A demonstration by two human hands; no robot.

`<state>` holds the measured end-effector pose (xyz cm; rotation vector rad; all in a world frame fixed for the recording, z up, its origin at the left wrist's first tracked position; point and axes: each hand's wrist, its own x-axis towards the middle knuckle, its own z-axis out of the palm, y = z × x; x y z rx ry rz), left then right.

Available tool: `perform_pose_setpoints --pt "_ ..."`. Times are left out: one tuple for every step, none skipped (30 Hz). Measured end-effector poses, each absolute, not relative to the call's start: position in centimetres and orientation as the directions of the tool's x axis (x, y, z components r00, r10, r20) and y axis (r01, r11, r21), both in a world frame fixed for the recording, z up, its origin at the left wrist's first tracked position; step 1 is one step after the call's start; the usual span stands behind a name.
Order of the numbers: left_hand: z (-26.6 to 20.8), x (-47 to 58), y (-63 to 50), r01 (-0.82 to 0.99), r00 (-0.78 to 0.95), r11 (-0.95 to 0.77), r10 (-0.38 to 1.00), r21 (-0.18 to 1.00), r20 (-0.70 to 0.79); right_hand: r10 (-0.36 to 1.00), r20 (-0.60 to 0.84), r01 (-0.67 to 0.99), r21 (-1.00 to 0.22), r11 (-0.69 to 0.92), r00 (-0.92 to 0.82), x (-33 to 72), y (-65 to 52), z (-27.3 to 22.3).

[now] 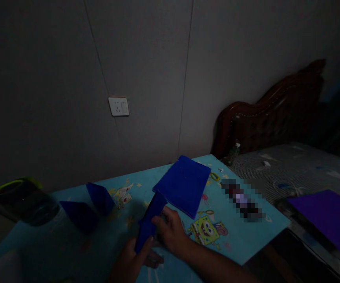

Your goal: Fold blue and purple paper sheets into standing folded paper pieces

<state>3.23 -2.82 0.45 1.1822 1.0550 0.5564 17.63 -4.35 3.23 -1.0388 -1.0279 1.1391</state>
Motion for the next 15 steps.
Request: perform_pose_setpoints --pt "0.3 3.3 -2.9 0.178 0.451 0.311 0.818 0.934 -0.358 0.99 0.077 -0.227 -0.969 0.102 0.12 17.8 -4.2 3.2" --pt "0.1 3.3 -3.0 0.197 0.464 0.289 0.815 0.937 -0.348 0.994 0.052 -0.266 -0.961 0.075 0.092 17.9 -4.0 3.0" --pt "-0.1 3.3 -3.1 0.213 0.473 0.265 0.814 0.94 -0.337 0.998 0.028 -0.302 -0.952 0.043 0.054 17.9 -3.8 2.9" --pt "-0.3 3.2 -3.2 0.23 0.487 0.244 0.81 0.942 -0.328 1.0 0.007 -0.328 -0.944 0.014 0.022 18.0 -3.7 2.7" --pt "-0.5 3.2 -3.4 0.247 0.506 0.228 0.799 0.942 -0.326 1.0 -0.009 -0.344 -0.939 -0.007 0.004 18.0 -3.6 2.6" --pt "-0.6 3.1 -3.5 0.258 0.516 0.219 0.792 0.941 -0.326 1.0 -0.019 -0.352 -0.936 -0.019 -0.003 18.1 -3.5 2.5" --pt "-0.8 2.9 -3.6 0.264 0.519 0.218 0.789 0.94 -0.328 1.0 -0.022 -0.353 -0.935 -0.022 -0.003 18.1 -3.5 2.5" --pt "-0.8 2.8 -3.7 0.266 0.519 0.223 0.787 0.938 -0.334 1.0 -0.022 -0.353 -0.936 -0.021 -0.001 18.2 -3.5 2.6" --pt "-0.9 2.7 -3.7 0.262 0.518 0.236 0.784 0.936 -0.342 1.0 -0.027 -0.354 -0.935 -0.026 -0.005 18.3 -3.5 2.6" --pt "-0.8 2.7 -3.6 0.244 0.515 0.253 0.784 0.936 -0.346 0.999 -0.041 -0.363 -0.931 -0.043 -0.015 18.5 -3.4 2.7" --pt "-0.7 2.7 -3.4 0.214 0.516 0.271 0.784 0.939 -0.344 0.998 -0.059 -0.377 -0.924 -0.067 -0.033 18.6 -3.4 2.7" --pt "-0.5 2.7 -3.1 0.178 0.526 0.287 0.781 0.941 -0.337 0.996 -0.073 -0.391 -0.916 -0.087 -0.051 18.8 -3.3 2.7" --pt "-0.4 2.8 -2.7 0.146 0.538 0.299 0.776 0.943 -0.329 0.995 -0.073 -0.396 -0.913 -0.095 -0.069 19.0 -3.2 2.6" --pt "-0.2 2.9 -2.2 0.119 0.543 0.302 0.778 0.946 -0.316 0.993 -0.057 -0.391 -0.916 -0.092 -0.1 19.2 -3.1 2.5" --pt "-0.1 2.9 -1.7 0.109 0.538 0.303 0.783 0.947 -0.313 0.988 -0.026 -0.377 -0.922 -0.081 -0.149 19.3 -3.0 2.3"
